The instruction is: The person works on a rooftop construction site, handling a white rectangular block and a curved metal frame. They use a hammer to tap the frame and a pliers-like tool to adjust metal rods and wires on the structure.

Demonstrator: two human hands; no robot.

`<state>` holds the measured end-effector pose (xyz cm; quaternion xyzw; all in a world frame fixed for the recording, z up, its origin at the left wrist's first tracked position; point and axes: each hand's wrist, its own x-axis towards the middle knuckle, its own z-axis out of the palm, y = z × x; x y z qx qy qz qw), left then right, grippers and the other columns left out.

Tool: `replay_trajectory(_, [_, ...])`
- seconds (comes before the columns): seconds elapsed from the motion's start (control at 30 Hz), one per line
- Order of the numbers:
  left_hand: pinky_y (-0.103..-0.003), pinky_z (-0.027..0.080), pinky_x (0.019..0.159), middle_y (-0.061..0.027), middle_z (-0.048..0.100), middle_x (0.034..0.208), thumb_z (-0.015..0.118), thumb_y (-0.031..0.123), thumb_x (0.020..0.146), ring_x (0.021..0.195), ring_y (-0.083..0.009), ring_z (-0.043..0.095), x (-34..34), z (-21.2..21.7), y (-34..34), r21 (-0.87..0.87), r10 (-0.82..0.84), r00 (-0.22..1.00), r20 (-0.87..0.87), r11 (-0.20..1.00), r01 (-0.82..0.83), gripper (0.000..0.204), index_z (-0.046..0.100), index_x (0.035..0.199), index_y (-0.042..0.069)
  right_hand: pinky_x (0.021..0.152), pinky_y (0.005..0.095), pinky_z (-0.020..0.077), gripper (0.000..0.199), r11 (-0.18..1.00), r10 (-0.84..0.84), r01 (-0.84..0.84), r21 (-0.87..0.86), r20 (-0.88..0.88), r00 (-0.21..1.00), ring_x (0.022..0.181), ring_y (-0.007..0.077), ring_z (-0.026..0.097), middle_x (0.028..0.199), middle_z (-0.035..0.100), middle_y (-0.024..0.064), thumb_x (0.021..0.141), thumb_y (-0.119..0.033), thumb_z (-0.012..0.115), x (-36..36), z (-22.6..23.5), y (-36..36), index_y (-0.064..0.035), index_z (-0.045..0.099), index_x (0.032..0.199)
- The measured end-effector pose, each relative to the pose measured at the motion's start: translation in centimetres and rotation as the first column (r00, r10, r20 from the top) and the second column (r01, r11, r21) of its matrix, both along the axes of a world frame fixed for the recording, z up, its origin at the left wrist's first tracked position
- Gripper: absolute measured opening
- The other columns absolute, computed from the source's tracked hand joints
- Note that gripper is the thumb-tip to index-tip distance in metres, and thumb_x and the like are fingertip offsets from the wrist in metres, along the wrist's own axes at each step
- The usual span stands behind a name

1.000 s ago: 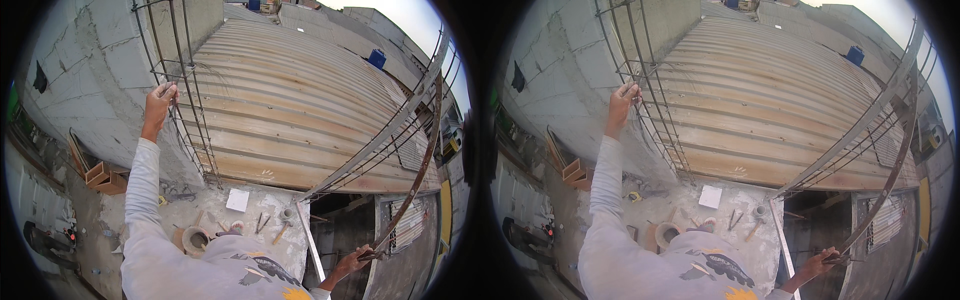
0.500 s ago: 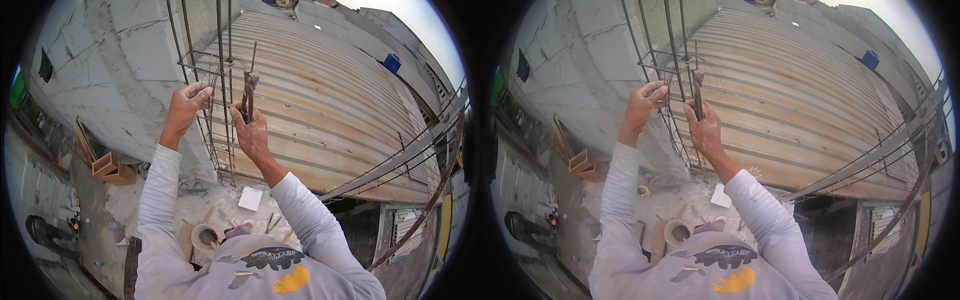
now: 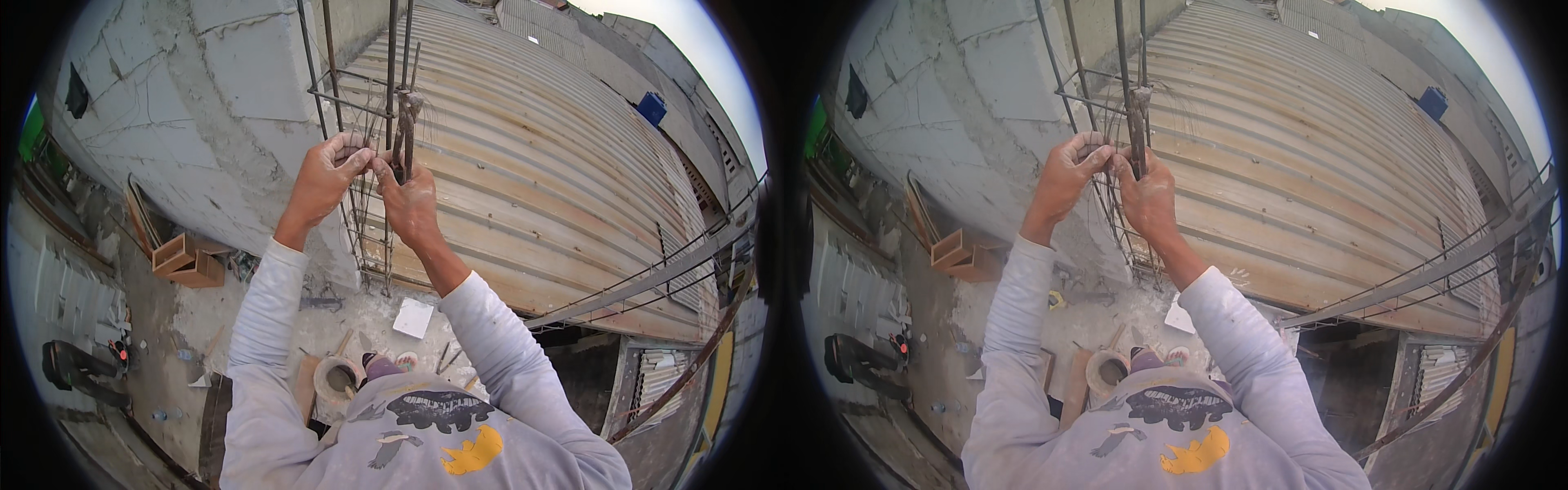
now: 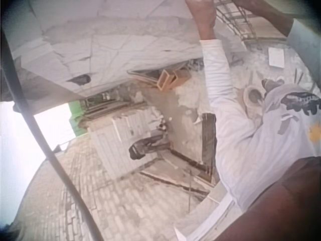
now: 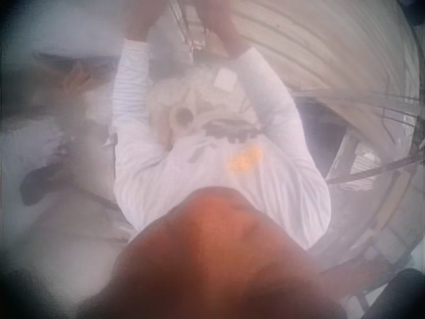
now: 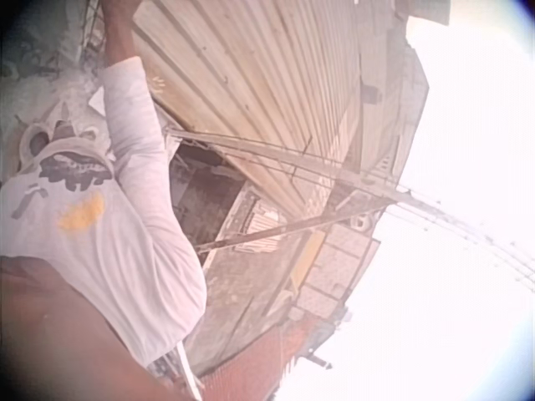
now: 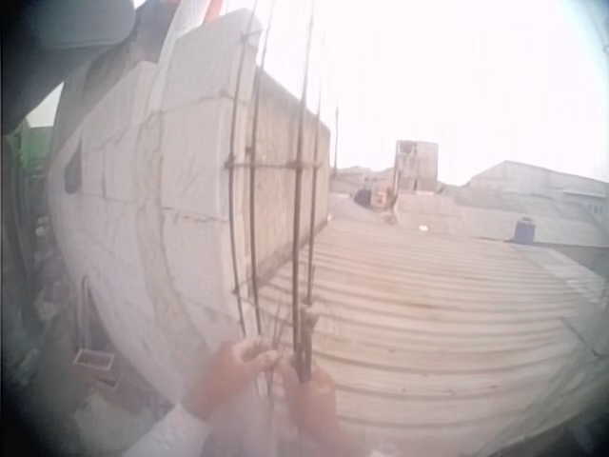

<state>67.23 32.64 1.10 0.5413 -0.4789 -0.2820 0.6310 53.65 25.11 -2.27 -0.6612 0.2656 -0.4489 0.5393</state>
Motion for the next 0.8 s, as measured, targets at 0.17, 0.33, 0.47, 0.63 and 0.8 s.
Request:
replay_trajectory(0.17, [-0.026, 0.055, 0.083, -0.0052, 0.072, 0.101, 0.066, 0.016, 0.103, 0.09, -0.0092, 0.066, -0.4, -0.7, -0.2, -0.029, 0.024, 0.999, -0.026, 0.999, -0.025, 0.027, 0.067, 0.118, -0.006, 0.064, 0.0316, 0.0456, 0.016, 0.995, 0.037, -0.034, 0.093, -0.037, 0.999, 0.067, 0.0105, 0.053, 0.075, 0.064, 0.0015, 0.101, -0.017, 0.066, -1.2, 1.5, 0.4, -0.0018, 0.071, 0.098])
replay_trajectory(0.33, [-0.024, 0.052, 0.076, -0.0007, 0.07, 0.094, 0.066, 0.02, 0.104, 0.083, -0.0059, 0.061, -0.9, -0.6, -0.5, -0.037, -0.001, 1.0, -0.014, 0.999, 0.0, 0.025, 0.07, 0.111, -0.004, 0.059, 0.0287, 0.0426, 0.018, 0.999, 0.049, -0.049, 0.008, -0.022, 0.999, 0.065, 0.008, 0.053, 0.072, 0.061, -0.0006, 0.102, -0.021, 0.066, -1.3, 1.2, 0.0, -0.0035, 0.07, 0.097])
replay_trajectory(0.47, [-0.023, 0.051, 0.074, 0.0004, 0.07, 0.091, 0.066, 0.022, 0.104, 0.081, -0.0055, 0.06, -0.4, -1.0, -0.7, -0.017, -0.009, 0.999, 0.045, 1.0, 0.01, 0.024, 0.07, 0.107, -0.001, 0.058, 0.0274, 0.0417, 0.02, 0.998, 0.058, -0.058, -0.015, -0.024, 0.998, 0.064, 0.0073, 0.053, 0.07, 0.06, -0.0012, 0.103, -0.022, 0.065, -1.1, 1.2, -0.1, -0.0038, 0.07, 0.096])
replay_trajectory(0.63, [-0.023, 0.049, 0.073, -0.0007, 0.068, 0.09, 0.06, 0.024, 0.107, 0.081, -0.0059, 0.06, -1.0, -1.3, -1.1, -0.086, 0.016, 1.0, 0.026, 0.996, -0.014, 0.024, 0.066, 0.107, 0.001, 0.065, 0.0305, 0.0457, 0.017, 0.998, 0.04, -0.043, -0.045, -0.055, 0.998, 0.069, 0.0107, 0.055, 0.075, 0.064, 0.0023, 0.103, -0.018, 0.063, -1.5, 1.1, -0.2, -0.0024, 0.068, 0.097])
replay_trajectory(0.8, [-0.032, 0.053, 0.074, -0.0104, 0.072, 0.091, 0.053, 0.026, 0.11, 0.082, -0.0195, 0.068, -1.2, -2.7, -2.0, -0.094, 0.142, 0.988, 0.055, 0.986, -0.137, 0.029, 0.063, 0.108, -0.002, 0.066, 0.0306, 0.0465, 0.02, 0.993, 0.086, -0.085, -0.078, 0.007, 0.996, 0.069, 0.0111, 0.054, 0.075, 0.06, 0.0018, 0.106, -0.019, 0.059, -1.8, 1.1, 0.6, -0.0009, 0.066, 0.099])
